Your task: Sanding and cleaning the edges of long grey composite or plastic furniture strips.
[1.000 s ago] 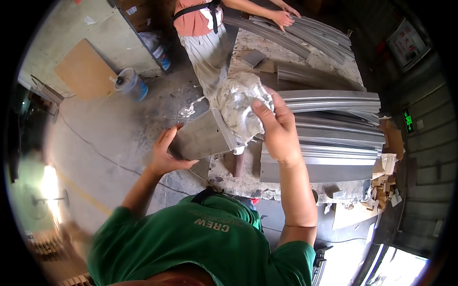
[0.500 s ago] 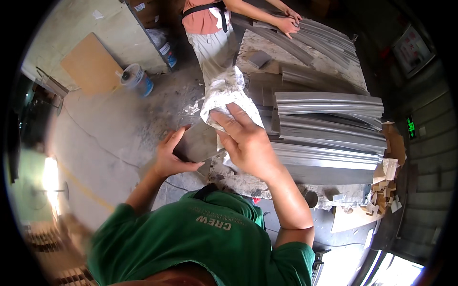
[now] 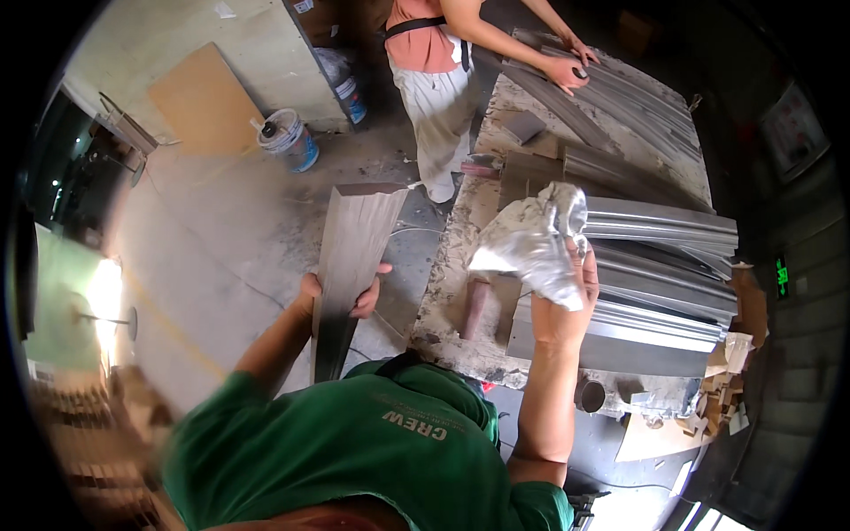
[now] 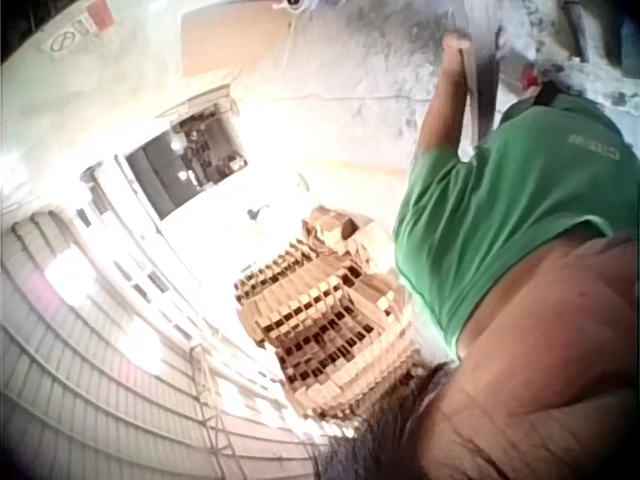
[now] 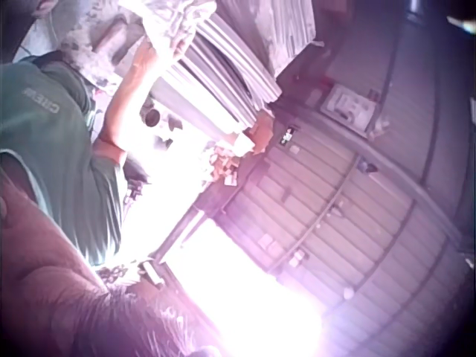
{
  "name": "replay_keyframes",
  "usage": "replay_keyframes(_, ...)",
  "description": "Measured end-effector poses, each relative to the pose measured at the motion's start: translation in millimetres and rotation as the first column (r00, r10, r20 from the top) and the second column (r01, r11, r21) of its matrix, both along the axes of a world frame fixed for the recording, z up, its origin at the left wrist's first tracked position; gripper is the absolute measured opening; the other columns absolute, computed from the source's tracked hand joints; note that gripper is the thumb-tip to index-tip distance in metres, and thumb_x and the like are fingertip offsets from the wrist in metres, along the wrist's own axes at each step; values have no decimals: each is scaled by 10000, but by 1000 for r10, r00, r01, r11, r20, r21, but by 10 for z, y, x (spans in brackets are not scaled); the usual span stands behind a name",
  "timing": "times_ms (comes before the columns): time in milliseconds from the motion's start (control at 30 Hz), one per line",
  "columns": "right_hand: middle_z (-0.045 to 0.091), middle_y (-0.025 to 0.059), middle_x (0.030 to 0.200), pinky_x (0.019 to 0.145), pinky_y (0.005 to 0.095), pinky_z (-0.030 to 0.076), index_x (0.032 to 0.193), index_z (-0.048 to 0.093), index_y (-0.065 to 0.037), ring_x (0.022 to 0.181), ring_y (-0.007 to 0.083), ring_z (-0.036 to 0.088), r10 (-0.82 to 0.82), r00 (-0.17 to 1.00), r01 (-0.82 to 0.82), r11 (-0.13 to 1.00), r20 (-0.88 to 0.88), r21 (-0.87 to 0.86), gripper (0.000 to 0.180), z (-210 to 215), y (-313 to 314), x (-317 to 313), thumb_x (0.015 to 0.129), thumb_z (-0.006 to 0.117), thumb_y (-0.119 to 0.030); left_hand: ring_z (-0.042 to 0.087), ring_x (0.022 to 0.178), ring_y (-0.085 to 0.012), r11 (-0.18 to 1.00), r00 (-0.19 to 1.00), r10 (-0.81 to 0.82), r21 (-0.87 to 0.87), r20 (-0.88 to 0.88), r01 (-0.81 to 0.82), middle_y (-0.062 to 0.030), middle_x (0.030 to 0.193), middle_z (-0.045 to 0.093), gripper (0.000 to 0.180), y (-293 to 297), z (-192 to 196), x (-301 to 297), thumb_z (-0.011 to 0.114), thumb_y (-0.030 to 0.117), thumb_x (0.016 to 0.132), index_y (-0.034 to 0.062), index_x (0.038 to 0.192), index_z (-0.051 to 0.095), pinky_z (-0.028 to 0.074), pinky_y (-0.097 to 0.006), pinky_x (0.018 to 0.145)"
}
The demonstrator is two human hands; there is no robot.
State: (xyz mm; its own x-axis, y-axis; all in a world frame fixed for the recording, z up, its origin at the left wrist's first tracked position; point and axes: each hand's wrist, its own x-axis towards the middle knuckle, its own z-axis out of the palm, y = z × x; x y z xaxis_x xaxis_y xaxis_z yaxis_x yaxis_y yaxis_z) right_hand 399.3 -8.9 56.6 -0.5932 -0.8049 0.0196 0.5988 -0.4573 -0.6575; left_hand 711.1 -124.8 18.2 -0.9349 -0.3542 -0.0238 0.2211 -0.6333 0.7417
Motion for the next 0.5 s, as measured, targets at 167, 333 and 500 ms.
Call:
replay_keyframes(167,631,27,986,782,212,444,1109,591,-13,891,80,565,-18,978,36,996,-209,82,209,61,-47,187,917,568,-93,458,594,-196,930,970,-101,325,-222,172,-114,786,486,1075,123,32,-8,658,448,495,-58,1378,311,325,-301,531)
replay_keyframes(333,591,-18,908,675,164,422,1144,583,-23,771,39,520,30,902,31,990,-430,136,252,203,-117,324,909,594,-114,457,589,-197,920,947,-167,302,-276,250,-131,785,490,1064,101,42,-36,643,466,506,-65,1370,319,326,-308,523)
replay_keyframes(500,607,22,1010,744,186,444,1169,574,-12,862,60,534,127,804,-67,990,-581,124,302,340,-264,483,890,624,-118,430,564,-172,915,934,-240,262,-264,309,-114,792,473,1113,101,54,-60,644,501,469,-35,1388,316,310,-290,529)
